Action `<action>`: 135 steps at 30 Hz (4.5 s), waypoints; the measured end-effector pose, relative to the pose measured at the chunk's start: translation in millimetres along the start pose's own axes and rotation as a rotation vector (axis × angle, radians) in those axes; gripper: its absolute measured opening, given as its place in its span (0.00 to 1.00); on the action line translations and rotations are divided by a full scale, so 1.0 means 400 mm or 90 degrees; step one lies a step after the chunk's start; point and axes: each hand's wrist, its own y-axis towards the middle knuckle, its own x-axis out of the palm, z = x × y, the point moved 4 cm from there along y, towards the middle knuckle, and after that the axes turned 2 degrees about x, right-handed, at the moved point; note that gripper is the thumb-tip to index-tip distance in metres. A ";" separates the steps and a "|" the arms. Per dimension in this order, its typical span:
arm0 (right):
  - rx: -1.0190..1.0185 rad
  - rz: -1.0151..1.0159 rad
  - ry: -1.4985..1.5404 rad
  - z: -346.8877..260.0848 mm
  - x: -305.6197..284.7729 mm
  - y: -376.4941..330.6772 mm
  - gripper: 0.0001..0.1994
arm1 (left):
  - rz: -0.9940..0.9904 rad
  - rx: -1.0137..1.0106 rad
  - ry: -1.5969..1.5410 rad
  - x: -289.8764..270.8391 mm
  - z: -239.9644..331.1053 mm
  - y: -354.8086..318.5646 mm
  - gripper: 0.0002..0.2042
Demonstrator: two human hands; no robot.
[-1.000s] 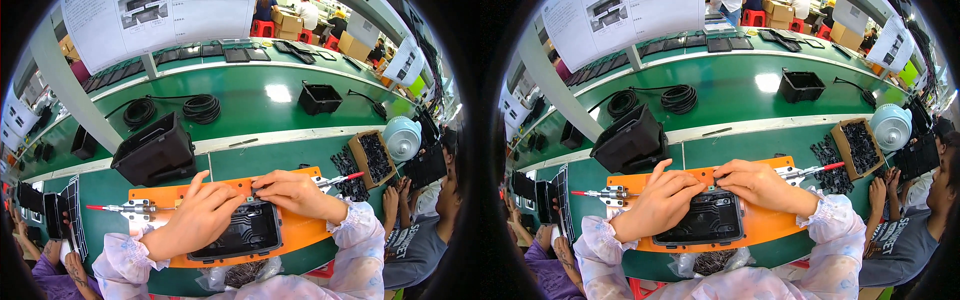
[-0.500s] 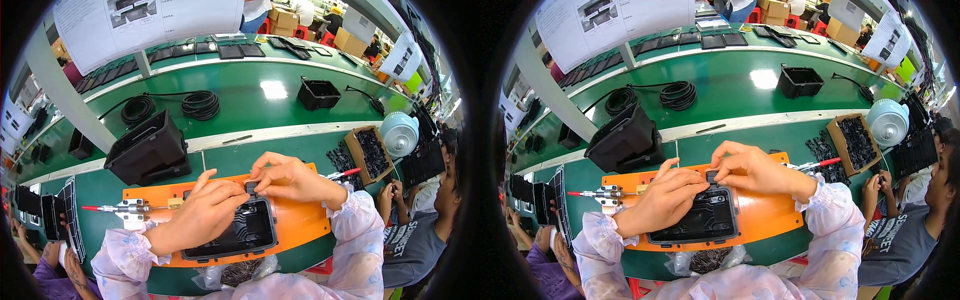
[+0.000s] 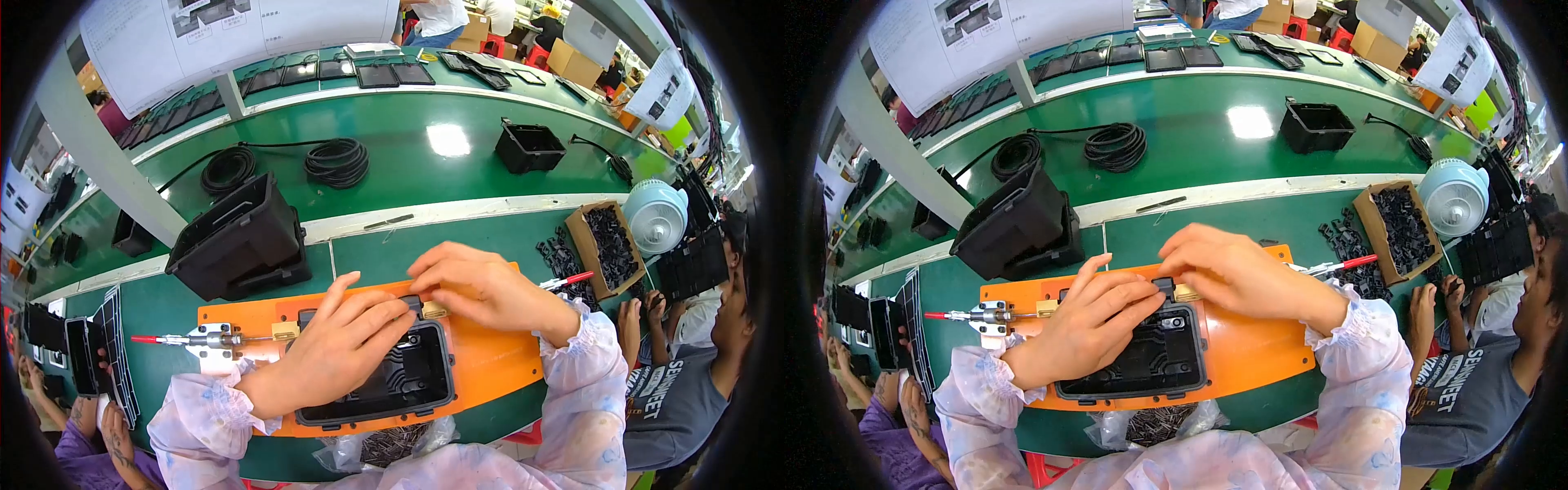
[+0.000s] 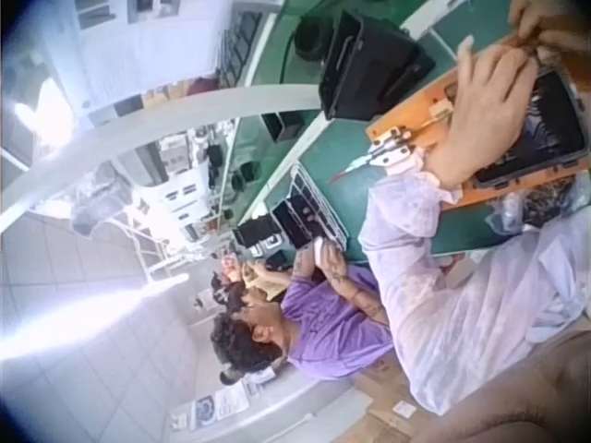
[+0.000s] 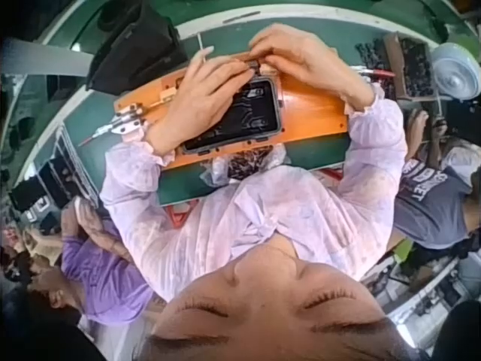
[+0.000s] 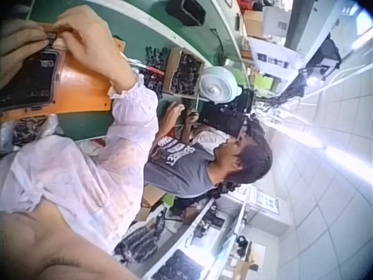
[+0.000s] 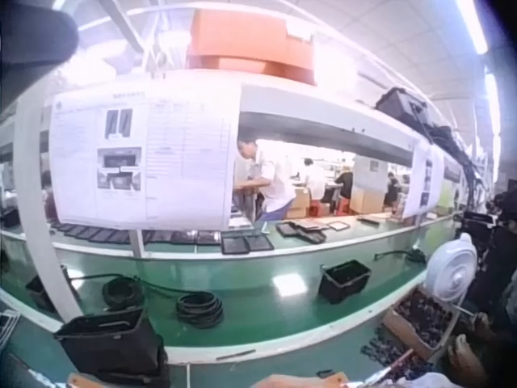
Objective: Assembling small plastic components into a larger housing unit using a manual toggle clamp jig on an assembly line.
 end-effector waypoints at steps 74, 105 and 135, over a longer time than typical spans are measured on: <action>-0.202 0.046 -0.620 -0.216 0.338 0.179 0.17 | 0.201 -0.269 0.127 -0.219 -0.031 -0.285 0.16; 0.003 0.129 -0.607 -0.102 0.122 -0.072 0.20 | -0.014 -0.008 0.080 -0.055 0.013 -0.041 0.20; 0.168 0.428 -0.253 -0.045 -0.094 -0.162 0.08 | 0.064 0.108 0.051 0.032 0.027 0.018 0.12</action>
